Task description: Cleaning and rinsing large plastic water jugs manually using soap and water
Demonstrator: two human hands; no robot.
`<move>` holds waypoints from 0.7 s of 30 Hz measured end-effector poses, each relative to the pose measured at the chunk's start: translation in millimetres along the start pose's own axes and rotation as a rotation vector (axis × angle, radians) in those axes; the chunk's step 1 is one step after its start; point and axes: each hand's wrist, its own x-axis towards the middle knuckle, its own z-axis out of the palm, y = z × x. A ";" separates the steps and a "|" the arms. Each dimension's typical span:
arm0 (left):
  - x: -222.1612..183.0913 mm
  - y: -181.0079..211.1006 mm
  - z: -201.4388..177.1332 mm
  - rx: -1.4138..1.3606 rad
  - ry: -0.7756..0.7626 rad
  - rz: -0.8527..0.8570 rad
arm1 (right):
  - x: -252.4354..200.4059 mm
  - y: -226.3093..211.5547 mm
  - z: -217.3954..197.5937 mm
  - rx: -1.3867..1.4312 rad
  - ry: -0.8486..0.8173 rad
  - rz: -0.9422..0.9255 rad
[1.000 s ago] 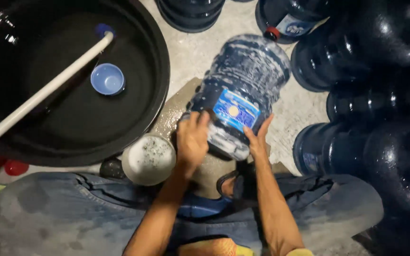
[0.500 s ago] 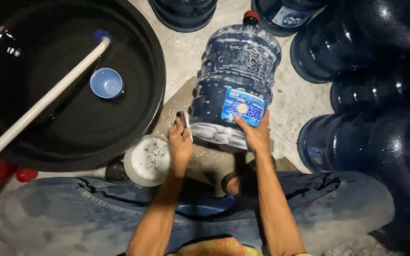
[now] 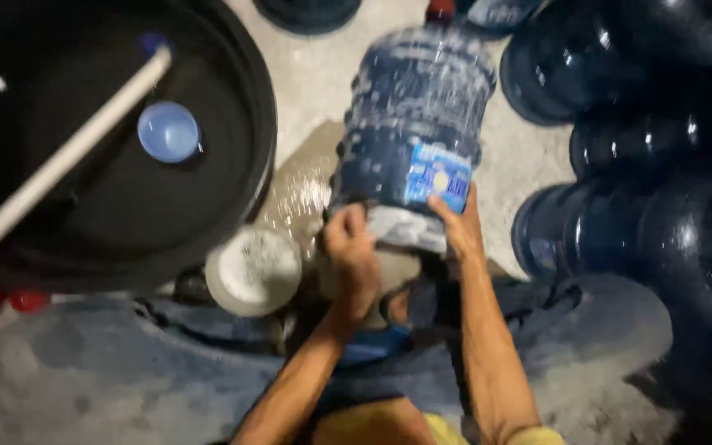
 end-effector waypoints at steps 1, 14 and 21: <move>10.3 31.0 -8.8 -0.139 -0.109 -0.024 | 16.4 15.8 -2.5 0.001 -0.012 -0.015; 37.9 -21.8 -13.4 -0.267 -0.277 -0.413 | 15.9 28.5 -5.7 0.044 0.003 -0.012; 51.9 16.0 -7.1 -0.326 -0.280 -0.224 | 7.4 25.0 -7.0 0.044 0.029 -0.015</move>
